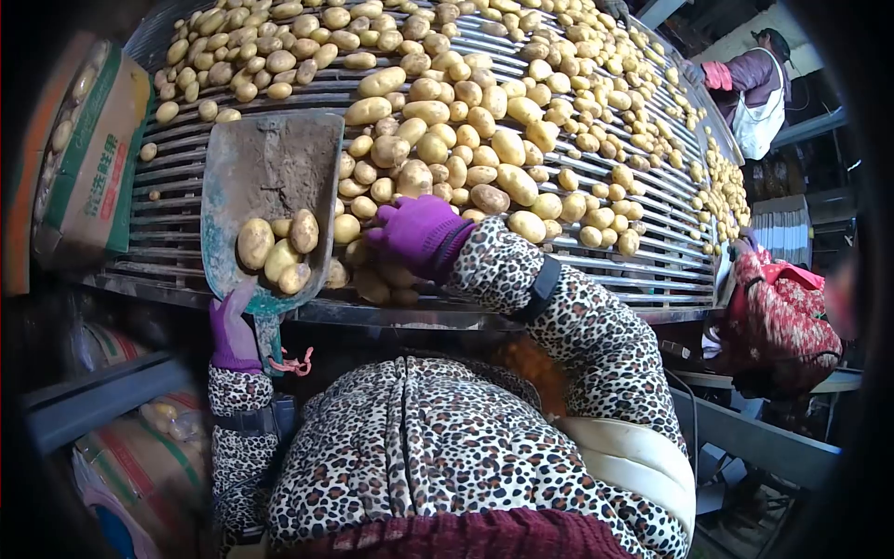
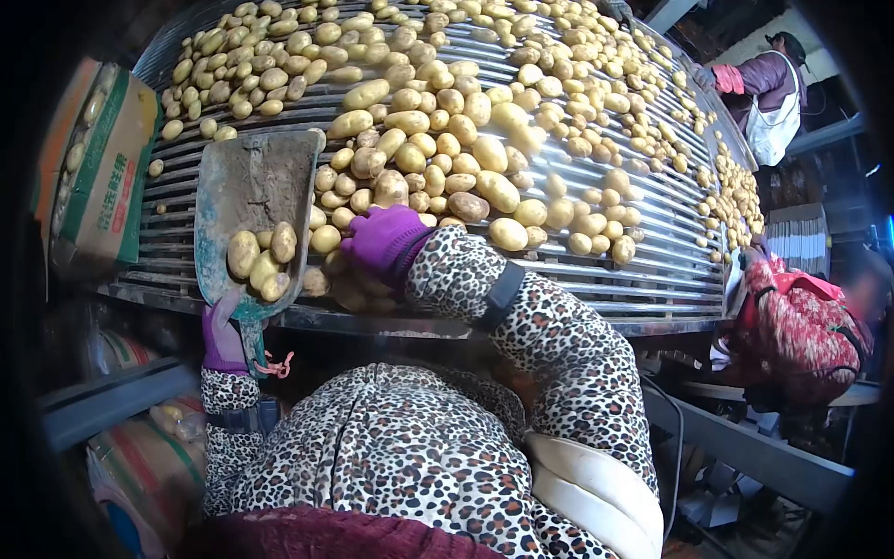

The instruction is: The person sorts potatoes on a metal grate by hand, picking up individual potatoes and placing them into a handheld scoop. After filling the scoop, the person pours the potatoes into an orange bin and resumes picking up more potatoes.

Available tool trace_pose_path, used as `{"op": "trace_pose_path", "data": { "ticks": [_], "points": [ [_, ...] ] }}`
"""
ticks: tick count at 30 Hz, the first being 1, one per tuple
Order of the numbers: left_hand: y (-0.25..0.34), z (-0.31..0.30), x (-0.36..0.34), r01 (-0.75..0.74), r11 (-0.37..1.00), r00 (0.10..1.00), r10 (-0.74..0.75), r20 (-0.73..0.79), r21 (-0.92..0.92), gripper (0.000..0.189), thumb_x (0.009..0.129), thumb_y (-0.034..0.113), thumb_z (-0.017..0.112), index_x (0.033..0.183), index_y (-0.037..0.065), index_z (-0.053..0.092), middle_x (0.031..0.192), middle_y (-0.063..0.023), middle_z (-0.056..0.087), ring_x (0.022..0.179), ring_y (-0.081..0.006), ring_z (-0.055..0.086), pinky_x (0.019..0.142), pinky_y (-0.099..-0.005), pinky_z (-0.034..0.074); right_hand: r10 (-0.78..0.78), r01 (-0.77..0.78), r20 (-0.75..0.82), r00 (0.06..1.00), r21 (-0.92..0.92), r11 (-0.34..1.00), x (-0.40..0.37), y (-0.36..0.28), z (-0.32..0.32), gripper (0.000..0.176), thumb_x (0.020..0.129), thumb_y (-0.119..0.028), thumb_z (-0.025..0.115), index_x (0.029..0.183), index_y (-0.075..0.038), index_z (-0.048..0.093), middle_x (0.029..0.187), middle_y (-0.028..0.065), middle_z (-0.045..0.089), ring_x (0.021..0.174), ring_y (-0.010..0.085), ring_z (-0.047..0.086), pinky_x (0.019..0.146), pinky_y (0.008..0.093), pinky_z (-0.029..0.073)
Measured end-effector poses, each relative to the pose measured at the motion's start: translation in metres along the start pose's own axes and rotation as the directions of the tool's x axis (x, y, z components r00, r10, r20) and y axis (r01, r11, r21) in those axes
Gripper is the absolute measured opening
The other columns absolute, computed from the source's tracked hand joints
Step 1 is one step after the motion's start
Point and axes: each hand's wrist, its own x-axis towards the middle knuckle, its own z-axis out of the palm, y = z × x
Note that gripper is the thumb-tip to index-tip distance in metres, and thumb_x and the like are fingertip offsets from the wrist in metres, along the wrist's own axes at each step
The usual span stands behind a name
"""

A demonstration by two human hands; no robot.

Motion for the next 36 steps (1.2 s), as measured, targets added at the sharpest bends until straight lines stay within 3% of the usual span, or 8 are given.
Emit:
{"op": "trace_pose_path", "data": {
  "ticks": [8, 9, 12, 13, 22, 26, 30, 36],
  "points": [
    [0.023, 0.024, -0.014, 0.041, 0.995, 0.999, -0.041, 0.002, -0.094, 0.037, 0.088, 0.019, 0.055, 0.117, -0.004, 0.059, 0.108, -0.0150, 0.065, 0.088, -0.0264, 0.069, 0.071, -0.0377, 0.060, 0.092, -0.104, 0.095, 0.991, 0.128, 0.986, -0.034, 0.006, -0.006, 0.028, 0.083, -0.030, 0.059, 0.109, -0.022, 0.063, 0.099, 0.0151, 0.059, 0.089, 0.0360, 0.062, 0.072, 0.0468, 0.052],
    [0.020, 0.021, -0.013, 0.049, 0.995, 0.999, -0.048, 0.015, -0.089, 0.037, 0.088, 0.020, 0.055, 0.118, -0.003, 0.059, 0.108, -0.0149, 0.065, 0.088, -0.0264, 0.069, 0.070, -0.0376, 0.060, 0.172, -0.253, 0.284, 0.943, 0.281, 0.926, -0.031, 0.005, -0.024, 0.040, 0.082, -0.027, 0.065, 0.121, -0.020, 0.060, 0.113, 0.0145, 0.060, 0.107, 0.0343, 0.060, 0.087, 0.0440, 0.051],
    [0.005, 0.001, -0.001, 0.042, 0.998, 0.999, -0.041, 0.021, -0.045, 0.039, 0.088, 0.021, 0.055, 0.119, -0.002, 0.058, 0.107, -0.0147, 0.065, 0.087, -0.0263, 0.069, 0.069, -0.0373, 0.060, 0.091, 0.144, -0.164, 0.982, 0.970, 0.196, -0.051, 0.024, -0.003, 0.063, 0.081, -0.025, 0.073, 0.137, -0.010, 0.048, 0.134, 0.0129, 0.052, 0.127, 0.0288, 0.049, 0.105, 0.0396, 0.041],
    [-0.001, -0.003, 0.001, 0.037, 0.999, 0.999, -0.037, 0.021, -0.028, 0.039, 0.088, 0.021, 0.055, 0.119, -0.002, 0.058, 0.106, -0.0146, 0.065, 0.087, -0.0262, 0.069, 0.068, -0.0371, 0.060, 0.083, 0.067, -0.059, 0.995, 0.993, -0.097, -0.059, 0.028, -0.006, 0.085, 0.077, -0.024, 0.080, 0.145, 0.001, 0.034, 0.146, 0.0117, 0.042, 0.137, 0.0232, 0.036, 0.114, 0.0368, 0.029],
    [0.036, 0.032, -0.021, 0.093, 0.993, 0.994, -0.089, 0.058, -0.071, 0.038, 0.089, 0.025, 0.055, 0.113, -0.003, 0.061, 0.104, -0.0152, 0.065, 0.085, -0.0257, 0.069, 0.068, -0.0375, 0.059, 0.233, 0.198, -0.019, 0.972, 0.598, -0.777, -0.095, -0.014, -0.026, 0.094, 0.077, -0.030, 0.080, 0.150, -0.009, 0.024, 0.144, 0.0211, 0.040, 0.125, 0.0374, 0.050, 0.101, 0.0487, 0.045],
    [0.042, 0.040, -0.025, 0.072, 0.996, 0.996, -0.070, 0.049, -0.051, 0.037, 0.089, 0.025, 0.055, 0.114, -0.002, 0.061, 0.104, -0.0143, 0.065, 0.084, -0.0244, 0.069, 0.068, -0.0366, 0.059, 0.248, 0.253, -0.053, 0.967, 0.269, -0.929, -0.100, -0.024, -0.028, 0.084, 0.087, -0.065, 0.054, 0.150, -0.018, 0.025, 0.137, 0.0196, 0.048, 0.110, 0.0338, 0.061, 0.081, 0.0395, 0.056],
    [0.034, 0.026, -0.018, 0.069, 0.998, 0.995, -0.069, 0.076, 0.006, 0.038, 0.089, 0.026, 0.056, 0.115, -0.001, 0.061, 0.103, -0.0119, 0.066, 0.082, -0.0220, 0.068, 0.066, -0.0335, 0.057, 0.233, 0.233, -0.025, 0.972, 0.204, -0.951, -0.100, -0.029, -0.013, 0.092, 0.084, -0.081, 0.030, 0.148, -0.014, 0.028, 0.108, 0.0173, 0.064, 0.068, 0.0221, 0.064, 0.053, 0.0277, 0.052],
    [0.042, 0.033, -0.020, 0.089, 0.995, 0.994, -0.091, 0.064, 0.038, 0.036, 0.088, 0.025, 0.057, 0.111, -0.002, 0.064, 0.103, -0.0115, 0.067, 0.083, -0.0217, 0.068, 0.064, -0.0346, 0.057, 0.307, 0.322, -0.099, 0.947, 0.316, -0.892, -0.114, -0.017, 0.002, 0.101, 0.082, -0.084, 0.026, 0.146, -0.006, 0.031, 0.080, 0.0125, 0.063, 0.049, 0.0164, 0.052, 0.040, 0.0276, 0.041]
  ]
}}
